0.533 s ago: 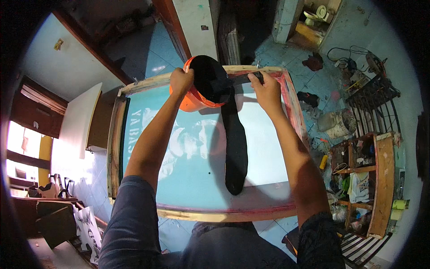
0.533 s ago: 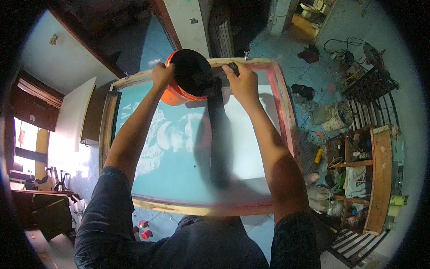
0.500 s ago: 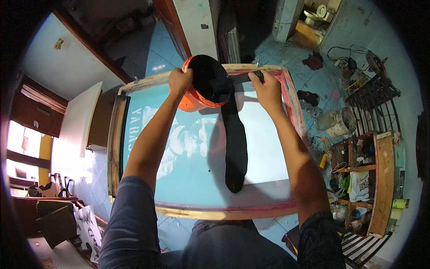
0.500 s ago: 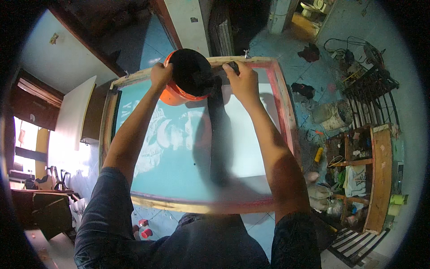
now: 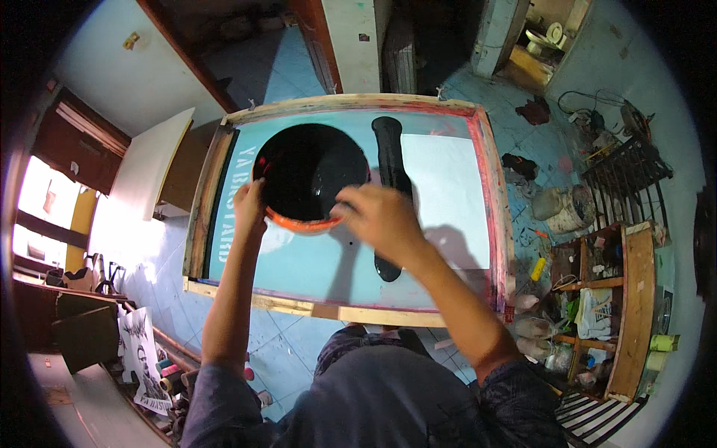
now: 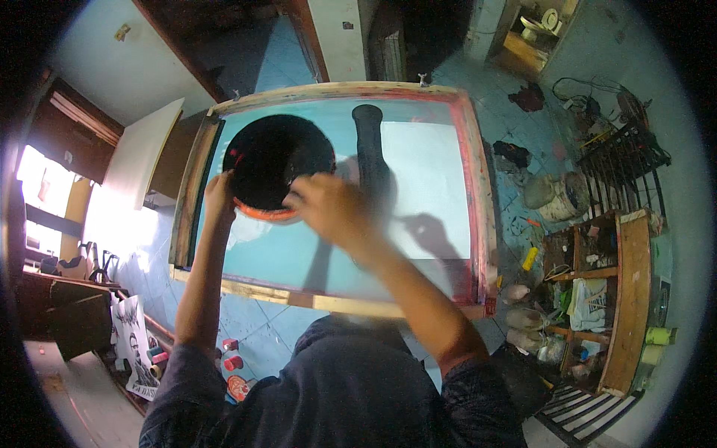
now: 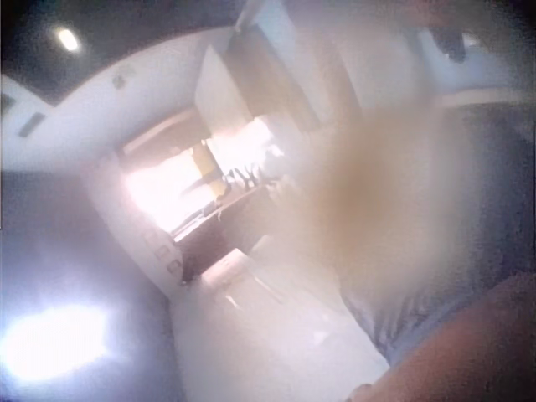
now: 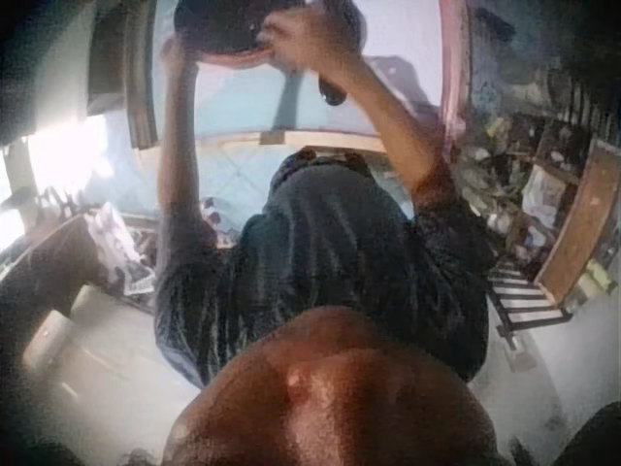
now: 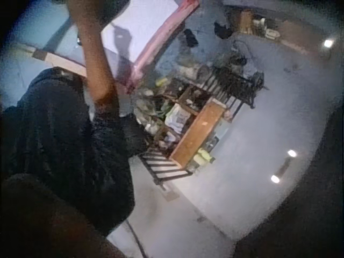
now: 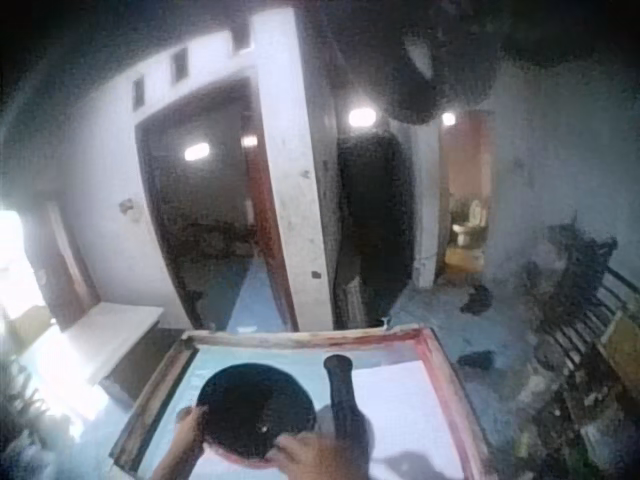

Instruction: The person tapes a white sheet onto a screen printing frame, then retrieves an orange bucket and a bottle from the floor. They open the bucket, stir a black viscous liquid with a spatula, and pour the liquid onto the taped sheet on the frame.

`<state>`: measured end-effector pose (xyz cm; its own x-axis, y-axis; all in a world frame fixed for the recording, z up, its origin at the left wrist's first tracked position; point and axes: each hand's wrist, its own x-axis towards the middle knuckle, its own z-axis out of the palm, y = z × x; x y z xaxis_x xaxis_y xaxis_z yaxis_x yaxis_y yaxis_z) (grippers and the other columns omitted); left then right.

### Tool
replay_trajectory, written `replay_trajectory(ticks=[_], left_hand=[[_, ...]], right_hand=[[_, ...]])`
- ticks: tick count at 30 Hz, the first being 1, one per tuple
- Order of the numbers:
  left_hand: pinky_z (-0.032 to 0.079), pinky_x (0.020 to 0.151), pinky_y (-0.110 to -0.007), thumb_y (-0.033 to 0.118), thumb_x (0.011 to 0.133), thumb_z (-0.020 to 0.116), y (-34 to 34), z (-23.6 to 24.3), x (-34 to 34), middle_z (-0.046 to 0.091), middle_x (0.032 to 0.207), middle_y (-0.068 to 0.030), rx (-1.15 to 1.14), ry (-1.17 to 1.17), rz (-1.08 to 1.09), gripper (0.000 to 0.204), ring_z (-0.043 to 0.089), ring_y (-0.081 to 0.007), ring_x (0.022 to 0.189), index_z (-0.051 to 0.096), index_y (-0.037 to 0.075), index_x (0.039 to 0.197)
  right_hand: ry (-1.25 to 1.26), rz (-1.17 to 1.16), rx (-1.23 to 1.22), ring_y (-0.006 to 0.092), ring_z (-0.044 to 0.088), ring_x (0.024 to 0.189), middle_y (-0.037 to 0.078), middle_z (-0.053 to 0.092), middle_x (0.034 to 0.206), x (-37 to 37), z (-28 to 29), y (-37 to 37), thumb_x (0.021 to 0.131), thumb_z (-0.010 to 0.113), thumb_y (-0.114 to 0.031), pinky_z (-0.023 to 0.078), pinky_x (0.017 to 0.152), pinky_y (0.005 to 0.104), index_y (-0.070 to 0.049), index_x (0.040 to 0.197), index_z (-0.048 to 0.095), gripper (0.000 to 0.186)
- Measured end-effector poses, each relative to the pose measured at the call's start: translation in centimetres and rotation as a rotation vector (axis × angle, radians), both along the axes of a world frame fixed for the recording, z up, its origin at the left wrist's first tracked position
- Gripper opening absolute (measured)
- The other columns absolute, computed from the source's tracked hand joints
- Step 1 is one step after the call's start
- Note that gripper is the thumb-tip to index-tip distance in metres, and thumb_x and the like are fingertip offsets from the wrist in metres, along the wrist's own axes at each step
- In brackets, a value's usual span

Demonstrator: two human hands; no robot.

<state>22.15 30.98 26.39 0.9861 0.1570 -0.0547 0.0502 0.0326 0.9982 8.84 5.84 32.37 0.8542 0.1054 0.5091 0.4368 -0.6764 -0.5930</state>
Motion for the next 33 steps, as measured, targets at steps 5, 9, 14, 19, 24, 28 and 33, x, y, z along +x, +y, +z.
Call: replay_trajectory(ticks=[5,9,14,19,24,28,33], left_hand=[[0.043,0.055,-0.024,0.016,0.092,0.064,10.0,-1.4,-11.3,0.060,0.075,-0.0002,-0.175,-0.017,0.087,0.013,0.053,-0.0089,0.061,0.059,0.005,0.086],[0.049,0.057,-0.024,0.016,0.092,0.063,17.9,-2.9,-19.8,0.061,0.077,-0.0012,-0.252,0.022,0.185,0.013,0.058,-0.0096,0.065,0.059,0.005,0.085],[0.054,0.064,-0.029,0.015,0.093,0.059,25.9,-4.2,-29.5,0.064,0.083,-0.0045,-0.397,0.061,0.413,0.012,0.064,-0.0148,0.072,0.061,0.004,0.089],[0.057,0.078,-0.035,0.015,0.093,0.057,34.1,-6.0,-38.2,0.069,0.096,-0.0103,-0.530,0.084,0.498,0.017,0.069,-0.0207,0.086,0.063,0.000,0.099],[0.056,0.083,-0.037,0.017,0.094,0.059,41.3,-7.9,-45.3,0.068,0.101,-0.0117,-0.593,0.097,0.622,0.022,0.068,-0.0225,0.091,0.063,-0.001,0.106],[0.049,0.085,-0.031,0.018,0.092,0.065,47.2,-12.4,-51.5,0.062,0.102,-0.0056,-0.413,0.037,0.918,0.018,0.058,-0.0146,0.097,0.066,0.003,0.103],[0.051,0.073,-0.028,0.008,0.093,0.058,49.8,-10.8,-52.5,0.066,0.091,-0.0044,-0.507,-0.237,1.086,0.004,0.062,-0.0116,0.079,0.059,0.005,0.096]], right_hand=[[-0.064,0.234,-0.168,0.0252,0.065,0.076,0.007,0.058,0.080,-7.4,-0.1,10.2,0.082,0.073,-0.030,0.054,0.064,0.0385,-0.011,0.095,0.062,0.025],[-0.070,0.473,-0.189,0.0259,0.064,0.078,0.008,0.058,0.082,-11.9,0.0,16.8,0.077,0.075,-0.026,0.052,0.069,0.0382,-0.008,0.096,0.062,0.030],[-0.085,0.660,-0.176,0.0254,0.064,0.078,0.008,0.059,0.082,-15.7,-0.6,25.3,0.075,0.075,-0.025,0.052,0.069,0.0377,-0.007,0.090,0.062,0.027],[-0.036,0.816,-0.115,0.0262,0.065,0.078,0.009,0.060,0.080,-20.0,-1.9,34.4,0.073,0.075,-0.021,0.053,0.067,0.0385,-0.006,0.088,0.063,0.024],[-0.047,0.879,-0.117,0.0253,0.062,0.074,0.007,0.056,0.080,-23.3,-4.5,43.6,0.071,0.076,-0.023,0.051,0.067,0.0380,-0.007,0.093,0.061,0.032],[0.079,0.997,-0.108,0.0282,0.064,0.078,0.008,0.061,0.085,-26.1,-3.9,49.5,0.069,0.079,-0.022,0.052,0.068,0.0397,-0.007,0.117,0.060,0.053],[0.182,1.085,-0.153,0.0225,0.061,0.068,0.008,0.062,0.083,-26.0,-4.4,53.1,0.073,0.084,-0.026,0.050,0.062,0.0358,-0.010,0.131,0.058,0.066]])
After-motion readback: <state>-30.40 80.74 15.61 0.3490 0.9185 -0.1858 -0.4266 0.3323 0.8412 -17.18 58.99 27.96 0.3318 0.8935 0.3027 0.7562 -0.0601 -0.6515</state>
